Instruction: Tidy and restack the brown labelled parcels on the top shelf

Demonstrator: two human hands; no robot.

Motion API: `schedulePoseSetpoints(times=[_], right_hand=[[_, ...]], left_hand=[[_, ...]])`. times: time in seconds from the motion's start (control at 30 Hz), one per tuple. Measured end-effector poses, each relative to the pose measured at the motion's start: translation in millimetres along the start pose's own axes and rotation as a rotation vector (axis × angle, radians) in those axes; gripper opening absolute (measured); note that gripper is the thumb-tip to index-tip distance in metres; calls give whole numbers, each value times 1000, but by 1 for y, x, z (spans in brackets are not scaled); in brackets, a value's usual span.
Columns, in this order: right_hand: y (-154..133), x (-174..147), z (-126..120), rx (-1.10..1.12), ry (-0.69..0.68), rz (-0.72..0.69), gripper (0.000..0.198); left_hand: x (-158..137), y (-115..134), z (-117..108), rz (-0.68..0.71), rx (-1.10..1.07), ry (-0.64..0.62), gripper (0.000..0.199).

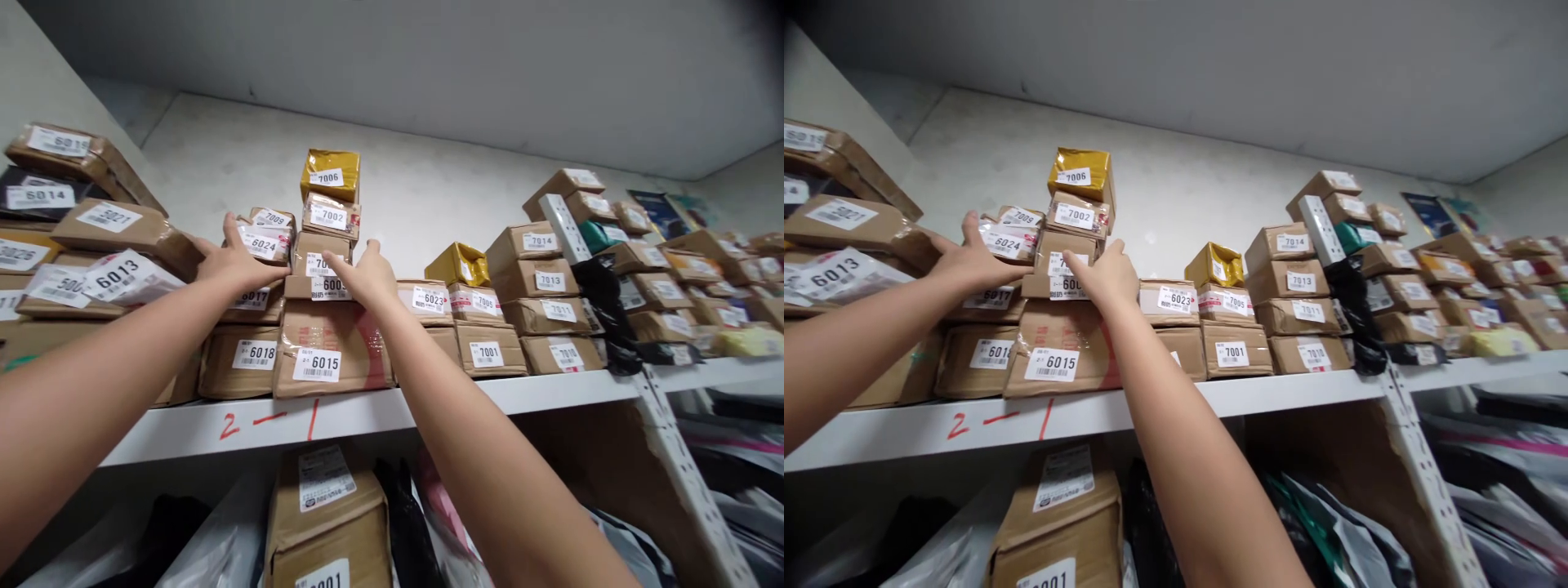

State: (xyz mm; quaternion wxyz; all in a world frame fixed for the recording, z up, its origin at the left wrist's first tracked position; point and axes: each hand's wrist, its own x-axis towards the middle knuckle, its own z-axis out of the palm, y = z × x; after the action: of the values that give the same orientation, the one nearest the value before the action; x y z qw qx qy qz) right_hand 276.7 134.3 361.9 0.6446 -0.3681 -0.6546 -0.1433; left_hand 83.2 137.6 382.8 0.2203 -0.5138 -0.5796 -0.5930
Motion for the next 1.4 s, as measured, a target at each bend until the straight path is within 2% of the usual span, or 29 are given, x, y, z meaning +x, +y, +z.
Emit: schedulePoseSetpoints(times=[0.07,0.13,0.23,0.33,0.4,0.5,0.6,0.7,0.83,1.0,1.07,1.17,1.27,1.33,1.4], right_hand=[[9,-11,3,-36,51,-70,87],[16,-28,9,-89,153,-153,84],[21,-63,21,-116,325,-431,58],[16,-99,36,-162,286,-771,32],[12,-117,47,-222,191,-859,28],[12,-130,61,-280,101,-836,30],[14,-130,69,-335,89,-822,32],[12,-125,68,-372,13,-804,38],[-2,-121,60,-439,-139,-760,38],[-13,-123,55,-480,-186,-735,36],[-13,-124,55,-478,-186,-730,36],[-16,-120,55,-428,-178,-705,40],[-27,-109,55,-357,-92,-610,41],[-37,-100,54,-376,-46,-537,34],[-46,-93,54,-424,-45,-482,26]], left_hand=[[-2,2,0,-25,-47,46,151],[-7,6,-2,-24,-33,41,149],[-23,7,-7,20,79,30,132],[-54,-8,-14,224,188,117,100],[-77,-27,-18,412,254,146,78],[-103,-59,-22,547,378,-35,58],[-109,-81,-21,604,488,-165,60],[-101,-88,-23,670,615,-187,63],[-91,-83,-28,713,789,-234,67],[-94,-81,-25,801,844,-157,50],[-94,-84,-23,824,834,-118,51],[-92,-88,-24,824,800,-127,61],[-88,-90,-28,838,795,-154,62],[-86,-91,-30,874,802,-138,53],[-83,-89,-32,893,787,-115,35]])
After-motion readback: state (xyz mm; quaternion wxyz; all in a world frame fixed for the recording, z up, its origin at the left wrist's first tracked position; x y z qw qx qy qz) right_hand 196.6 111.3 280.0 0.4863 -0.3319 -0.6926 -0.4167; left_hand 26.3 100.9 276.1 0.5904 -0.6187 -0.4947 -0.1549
